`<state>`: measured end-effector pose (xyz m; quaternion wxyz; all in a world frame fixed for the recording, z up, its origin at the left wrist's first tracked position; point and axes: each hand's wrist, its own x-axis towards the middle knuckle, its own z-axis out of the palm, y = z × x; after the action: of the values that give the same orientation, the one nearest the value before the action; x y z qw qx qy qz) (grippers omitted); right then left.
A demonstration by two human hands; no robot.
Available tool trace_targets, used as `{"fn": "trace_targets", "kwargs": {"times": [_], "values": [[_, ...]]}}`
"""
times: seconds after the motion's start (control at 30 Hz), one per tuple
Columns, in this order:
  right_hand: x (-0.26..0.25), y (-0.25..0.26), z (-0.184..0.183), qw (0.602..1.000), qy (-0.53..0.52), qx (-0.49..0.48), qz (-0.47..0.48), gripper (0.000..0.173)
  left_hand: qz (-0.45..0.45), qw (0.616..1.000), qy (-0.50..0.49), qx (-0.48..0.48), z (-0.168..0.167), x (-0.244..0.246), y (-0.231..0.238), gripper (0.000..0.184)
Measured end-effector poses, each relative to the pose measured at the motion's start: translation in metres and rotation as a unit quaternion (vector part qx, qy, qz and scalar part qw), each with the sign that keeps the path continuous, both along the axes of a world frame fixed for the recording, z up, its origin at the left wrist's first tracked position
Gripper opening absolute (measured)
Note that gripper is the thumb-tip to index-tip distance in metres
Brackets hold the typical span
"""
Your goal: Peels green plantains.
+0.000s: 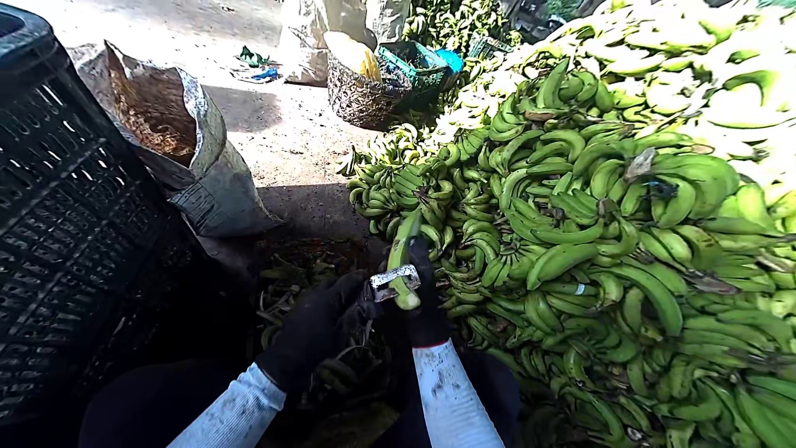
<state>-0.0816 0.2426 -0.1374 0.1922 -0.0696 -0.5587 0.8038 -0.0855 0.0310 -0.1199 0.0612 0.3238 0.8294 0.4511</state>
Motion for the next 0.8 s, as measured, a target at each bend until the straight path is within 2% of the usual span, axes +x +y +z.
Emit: {"fn": "trace_targets", "kwargs": {"times": [0.07, 0.13, 0.2, 0.27, 0.37, 0.43, 0.5, 0.6, 0.63, 0.7, 0.77, 0.8], "values": [[0.013, -0.015, -0.013, 0.996, -0.007, -0.018, 0.093, 0.028, 0.052, 0.996, 0.056, -0.035, -0.008, -0.02, -0.003, 0.049], [0.025, -0.032, -0.009, 0.965, -0.056, -0.121, 0.224, 0.03, 0.122, 0.988, 0.063, -0.068, -0.013, -0.038, -0.01, 0.045], [0.035, -0.037, -0.005, 0.951, -0.094, -0.14, 0.26, 0.031, 0.178, 0.983, 0.029, -0.045, -0.011, -0.049, -0.018, 0.046], [0.035, -0.038, -0.002, 0.973, -0.088, -0.092, 0.195, 0.036, 0.188, 0.982, 0.008, -0.001, -0.009, -0.05, -0.024, 0.052], [0.014, -0.026, -0.004, 0.999, -0.009, 0.035, 0.016, 0.045, 0.114, 0.993, 0.016, 0.037, -0.01, -0.028, -0.019, 0.058], [-0.004, -0.021, 0.004, 0.994, 0.024, 0.027, -0.106, 0.05, 0.074, 0.996, 0.028, 0.045, -0.008, -0.004, -0.009, 0.06], [-0.014, -0.019, 0.016, 0.977, 0.047, 0.014, -0.21, 0.056, 0.08, 0.994, 0.069, 0.039, -0.008, 0.016, 0.001, 0.064], [-0.015, -0.021, 0.027, 0.963, 0.054, 0.059, -0.257, 0.066, 0.107, 0.988, 0.112, 0.021, -0.007, 0.026, 0.007, 0.064], [-0.016, -0.023, 0.026, 0.967, 0.052, 0.054, -0.246, 0.063, 0.112, 0.987, 0.114, 0.021, -0.006, 0.022, 0.007, 0.064], [-0.011, -0.026, 0.026, 0.99, 0.016, 0.02, -0.14, 0.048, 0.115, 0.987, 0.108, 0.024, -0.007, 0.007, 0.003, 0.061], [0.001, -0.029, 0.021, 0.999, -0.025, 0.019, 0.039, 0.031, 0.123, 0.989, 0.081, 0.02, -0.012, -0.016, -0.005, 0.057], [0.008, -0.031, 0.02, 0.989, -0.044, 0.026, 0.138, 0.034, 0.126, 0.99, 0.061, 0.013, -0.015, -0.028, -0.011, 0.054]]}}
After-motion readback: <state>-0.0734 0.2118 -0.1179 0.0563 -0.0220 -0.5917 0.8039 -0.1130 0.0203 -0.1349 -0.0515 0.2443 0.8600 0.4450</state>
